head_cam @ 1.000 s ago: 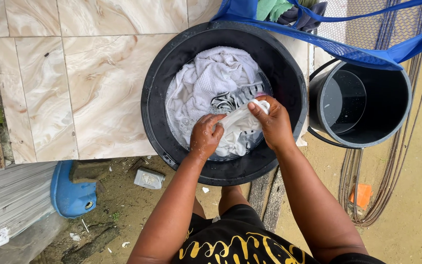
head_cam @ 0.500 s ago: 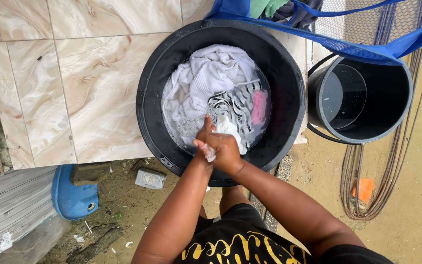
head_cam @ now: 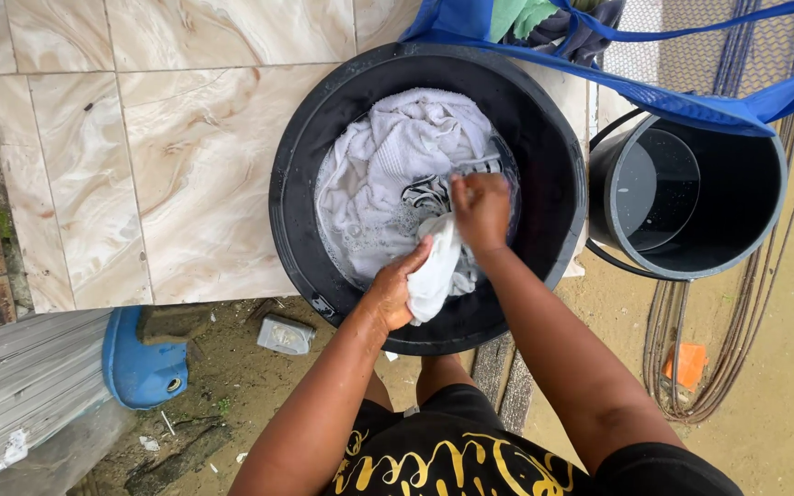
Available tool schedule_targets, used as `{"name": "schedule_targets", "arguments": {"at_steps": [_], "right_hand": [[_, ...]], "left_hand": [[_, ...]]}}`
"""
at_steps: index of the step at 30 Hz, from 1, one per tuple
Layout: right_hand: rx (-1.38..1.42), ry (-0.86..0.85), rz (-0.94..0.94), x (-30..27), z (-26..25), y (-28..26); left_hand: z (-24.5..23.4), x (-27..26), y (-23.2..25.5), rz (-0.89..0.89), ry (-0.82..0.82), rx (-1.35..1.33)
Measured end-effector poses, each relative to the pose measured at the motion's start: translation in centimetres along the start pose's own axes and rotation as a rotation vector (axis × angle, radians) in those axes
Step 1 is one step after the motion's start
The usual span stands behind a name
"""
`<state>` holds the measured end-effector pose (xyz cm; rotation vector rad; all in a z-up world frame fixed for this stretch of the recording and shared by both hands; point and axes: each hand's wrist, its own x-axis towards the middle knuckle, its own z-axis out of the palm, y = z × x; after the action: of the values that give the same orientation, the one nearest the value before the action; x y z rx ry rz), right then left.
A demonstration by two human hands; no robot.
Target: Hand washing and scrubbing clothes in a plastic basin with soap and water.
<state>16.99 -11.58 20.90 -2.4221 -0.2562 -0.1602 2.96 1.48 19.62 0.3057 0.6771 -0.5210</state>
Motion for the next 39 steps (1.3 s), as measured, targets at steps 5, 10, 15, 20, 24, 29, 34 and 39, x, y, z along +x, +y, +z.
{"name": "schedule_targets", "arguments": {"at_steps": [5,10,15,20,24,29,34,39], "right_hand": [[-0.195,0.105,0.148,-2.7,4.9,11.0],[-0.236,-0.125,0.609,-2.3,5.1,9.8],[0.828,-0.255,0.954,-1.2,2.4,12.1],[1.26,-0.35,0.86,-0.1,-6.1,4.5],[1.496,-0.391,0.673,0.0,-8.4,2.5],[1.459,-0.618,0.577,-1.4,-7.2,0.7],[1.474,-0.589,0.753,-2.3,-6.4,-1.9],[1.459,-0.332,1.09,-3.1,-3.9,0.9]], "left_hand": [[-0.1,-1.9,3.9,0.062,0.052,0.178],[-4.8,-0.9,3.7,0.268,0.067,0.488],[-4.7,0.2,4.2,0.311,0.213,0.183],[-3.6,0.0,4.1,0.28,0.32,0.135],[-2.0,-0.6,4.2,0.267,0.281,0.277],[-1.0,-0.9,4.3,0.275,0.215,0.457],[-1.4,-1.5,4.7,0.206,0.361,0.651],[-7.1,0.5,2.1,0.184,0.306,0.585]]}}
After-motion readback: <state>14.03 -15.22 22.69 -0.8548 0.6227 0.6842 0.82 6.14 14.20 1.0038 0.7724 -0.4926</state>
